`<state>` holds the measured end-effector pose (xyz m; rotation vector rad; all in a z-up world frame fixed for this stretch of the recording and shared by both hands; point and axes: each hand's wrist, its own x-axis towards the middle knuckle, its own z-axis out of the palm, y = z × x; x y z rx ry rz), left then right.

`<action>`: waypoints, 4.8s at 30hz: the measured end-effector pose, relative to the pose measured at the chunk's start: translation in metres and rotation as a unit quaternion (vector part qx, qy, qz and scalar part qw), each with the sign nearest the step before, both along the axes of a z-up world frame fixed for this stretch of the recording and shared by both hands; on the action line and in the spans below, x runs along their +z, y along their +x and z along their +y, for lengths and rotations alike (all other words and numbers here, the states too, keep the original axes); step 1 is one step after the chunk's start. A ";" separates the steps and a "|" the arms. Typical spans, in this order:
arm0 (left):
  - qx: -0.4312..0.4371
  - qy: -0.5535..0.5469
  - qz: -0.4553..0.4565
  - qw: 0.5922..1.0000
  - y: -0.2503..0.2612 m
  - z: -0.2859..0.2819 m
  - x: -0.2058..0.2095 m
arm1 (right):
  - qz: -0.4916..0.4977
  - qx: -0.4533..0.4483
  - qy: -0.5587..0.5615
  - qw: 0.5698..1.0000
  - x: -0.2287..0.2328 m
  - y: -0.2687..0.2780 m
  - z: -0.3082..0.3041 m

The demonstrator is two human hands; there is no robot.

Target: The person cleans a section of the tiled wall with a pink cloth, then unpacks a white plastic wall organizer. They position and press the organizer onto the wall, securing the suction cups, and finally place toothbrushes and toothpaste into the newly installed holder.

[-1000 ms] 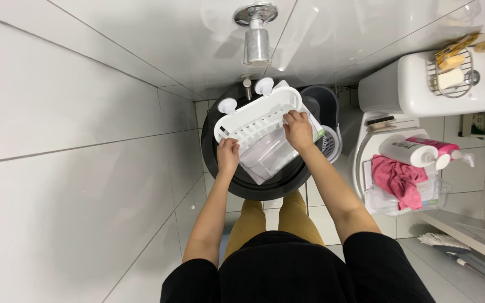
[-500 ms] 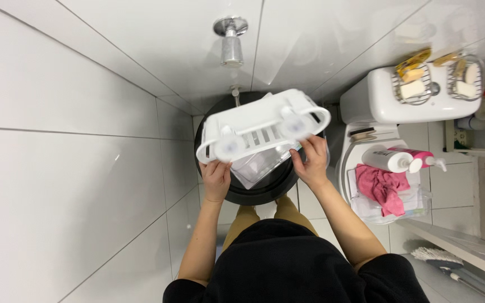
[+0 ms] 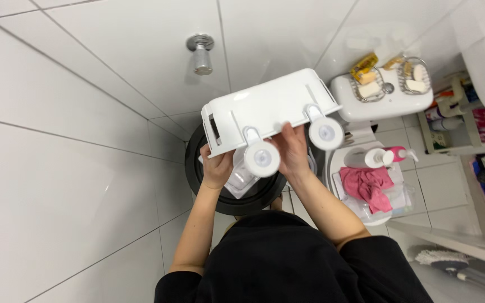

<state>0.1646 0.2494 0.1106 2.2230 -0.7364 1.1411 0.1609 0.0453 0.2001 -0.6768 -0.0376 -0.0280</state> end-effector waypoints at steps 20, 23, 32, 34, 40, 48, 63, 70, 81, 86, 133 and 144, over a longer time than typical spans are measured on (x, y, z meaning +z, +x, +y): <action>-0.017 0.074 0.234 0.969 -0.052 0.049 -0.064 | -0.087 -0.047 -0.819 0.566 -0.121 -0.031 -0.097; -0.009 0.050 0.285 0.957 -0.060 0.076 -0.075 | -0.046 0.091 -0.885 0.455 -0.155 -0.070 -0.104; -0.007 0.024 0.367 0.930 -0.075 0.083 -0.072 | 0.009 0.206 -0.882 0.424 -0.219 -0.210 -0.123; -0.020 0.018 0.378 0.925 -0.074 0.077 -0.070 | 0.096 0.200 -0.891 0.396 -0.242 -0.211 -0.136; -0.081 0.023 0.431 0.899 -0.071 0.064 -0.067 | 0.172 0.214 -0.905 0.324 -0.307 -0.243 -0.139; -0.154 0.069 0.430 0.887 -0.070 0.063 -0.069 | 0.251 0.328 -0.860 0.300 -0.332 -0.304 -0.116; -0.163 0.065 0.481 0.859 -0.063 0.073 -0.080 | 0.475 0.026 -0.757 0.448 -0.345 -0.262 -0.075; -0.150 0.064 0.503 0.849 -0.066 0.075 -0.091 | 0.478 -0.029 -0.725 0.495 -0.331 -0.224 -0.069; -0.254 0.073 0.353 0.898 -0.052 0.015 -0.101 | 0.253 -0.273 -0.297 0.879 -0.209 -0.044 -0.081; -0.226 0.097 0.163 0.955 -0.011 -0.003 -0.077 | 0.311 -0.160 -0.206 0.914 -0.083 -0.010 -0.041; -0.285 -0.359 0.218 0.862 0.262 0.102 0.213 | -0.270 -0.045 -0.417 0.867 0.158 0.247 -0.074; -0.272 -0.380 0.199 0.862 0.273 0.126 0.207 | -0.265 -0.128 -0.547 0.783 0.153 0.255 -0.058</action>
